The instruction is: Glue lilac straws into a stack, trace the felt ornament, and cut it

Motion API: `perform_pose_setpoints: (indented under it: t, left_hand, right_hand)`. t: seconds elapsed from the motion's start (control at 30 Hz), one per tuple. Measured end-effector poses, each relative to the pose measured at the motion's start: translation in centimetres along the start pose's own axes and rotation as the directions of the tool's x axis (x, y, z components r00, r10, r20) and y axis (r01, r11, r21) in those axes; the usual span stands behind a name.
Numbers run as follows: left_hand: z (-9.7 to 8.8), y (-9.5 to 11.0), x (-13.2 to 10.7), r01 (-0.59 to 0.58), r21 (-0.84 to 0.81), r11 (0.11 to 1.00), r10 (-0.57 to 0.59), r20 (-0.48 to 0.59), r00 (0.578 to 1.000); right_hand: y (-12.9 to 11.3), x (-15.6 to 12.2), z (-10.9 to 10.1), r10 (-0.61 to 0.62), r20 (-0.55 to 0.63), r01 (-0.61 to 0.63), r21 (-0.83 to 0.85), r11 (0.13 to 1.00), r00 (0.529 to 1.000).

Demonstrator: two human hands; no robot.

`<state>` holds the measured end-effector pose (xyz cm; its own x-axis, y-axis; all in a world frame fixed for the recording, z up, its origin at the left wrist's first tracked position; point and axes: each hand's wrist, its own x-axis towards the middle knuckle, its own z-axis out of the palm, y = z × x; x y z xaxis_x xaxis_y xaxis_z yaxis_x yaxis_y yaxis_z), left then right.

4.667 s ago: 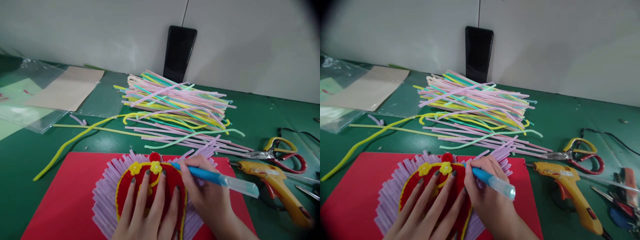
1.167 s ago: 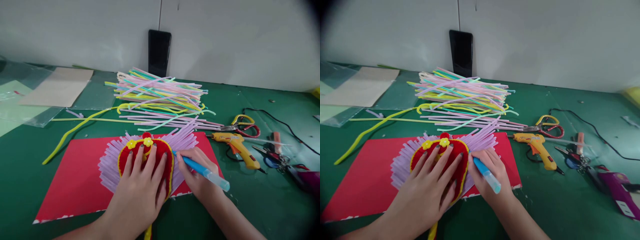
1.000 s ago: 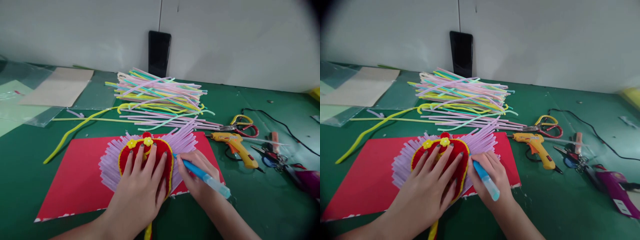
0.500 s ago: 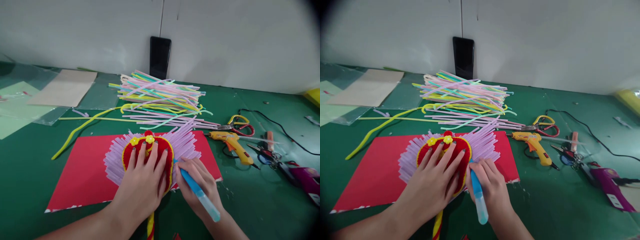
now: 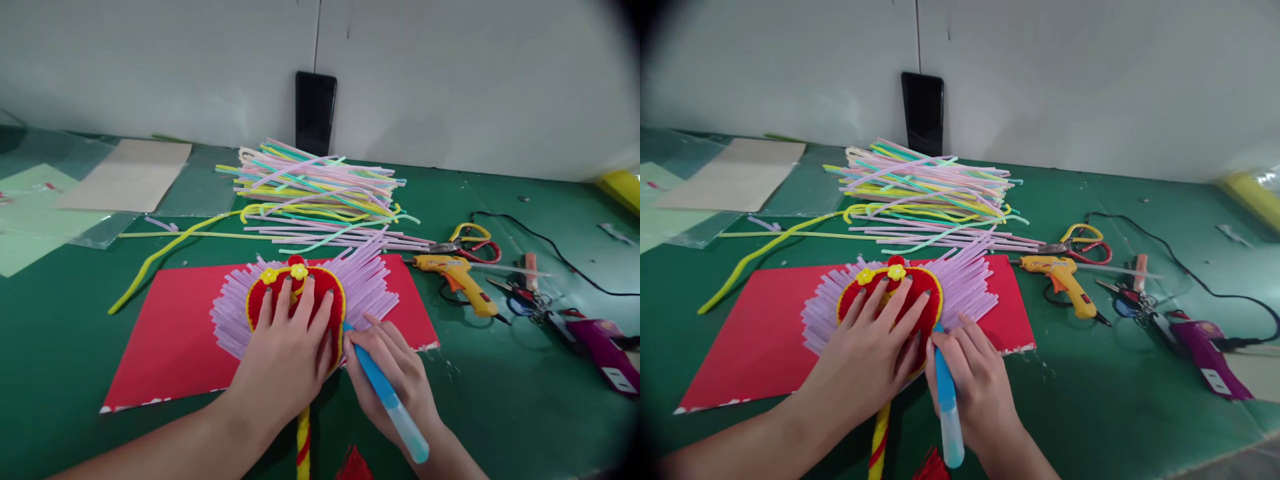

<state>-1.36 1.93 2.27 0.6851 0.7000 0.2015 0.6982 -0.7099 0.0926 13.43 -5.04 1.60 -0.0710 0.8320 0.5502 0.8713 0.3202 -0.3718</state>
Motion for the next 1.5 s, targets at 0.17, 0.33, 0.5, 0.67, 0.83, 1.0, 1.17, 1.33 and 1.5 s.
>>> perform_pose_setpoints:
  t: [0.17, 0.33, 0.5, 0.67, 0.83, 1.0, 1.17, 1.33, 1.5]
  left_hand:
    - [-0.1, 0.0, -0.1, -0.01, 0.001, 1.0, 0.01, 0.013, 1.0]
    - [-0.2, 0.1, 0.0, -0.001, 0.002, 1.0, 0.001, 0.028, 1.0]
    - [-0.3, 0.1, 0.1, -0.006, 0.016, 1.0, 0.005, 0.056, 0.998]
    - [-0.3, 0.1, 0.2, -0.005, 0.033, 0.999, 0.002, 0.075, 0.997]
    - [-0.3, 0.1, 0.2, -0.001, 0.048, 0.999, -0.003, 0.085, 0.996]
    - [-0.3, 0.1, 0.1, -0.003, 0.048, 0.999, -0.001, 0.083, 0.997]
    - [-0.1, 0.1, 0.1, 0.001, 0.031, 1.0, -0.004, 0.078, 0.997]
    - [0.0, 0.1, 0.1, 0.002, 0.017, 1.0, -0.004, 0.087, 0.996]
    - [-0.7, -0.2, 0.2, 0.04, -0.031, 0.999, -0.036, 0.129, 0.991]
  right_hand:
    - [-0.3, -0.5, -0.1, -0.004, 0.0, 0.004, 0.006, 1.0, 1.0]
    - [-0.8, -1.1, -0.2, -0.006, -0.005, 0.006, 0.035, 0.999, 1.0]
    - [-1.3, -2.0, -0.1, -0.023, 0.026, 0.022, 0.05, 0.998, 0.999]
    - [-1.6, -2.5, 0.0, -0.035, -0.001, 0.035, 0.034, 0.999, 0.999]
    - [-1.7, -2.8, 0.0, -0.043, -0.014, 0.044, 0.042, 0.998, 0.999]
    - [-1.7, -3.0, -0.1, -0.056, -0.055, 0.06, 0.071, 0.996, 0.997]
    - [-1.9, -3.3, -0.1, -0.075, -0.039, 0.077, 0.065, 0.995, 0.996]
    - [-2.1, -3.6, -0.1, -0.079, -0.039, 0.082, 0.083, 0.993, 0.996]
    - [-2.2, -3.7, -0.3, -0.066, -0.03, 0.069, 0.125, 0.99, 0.997]
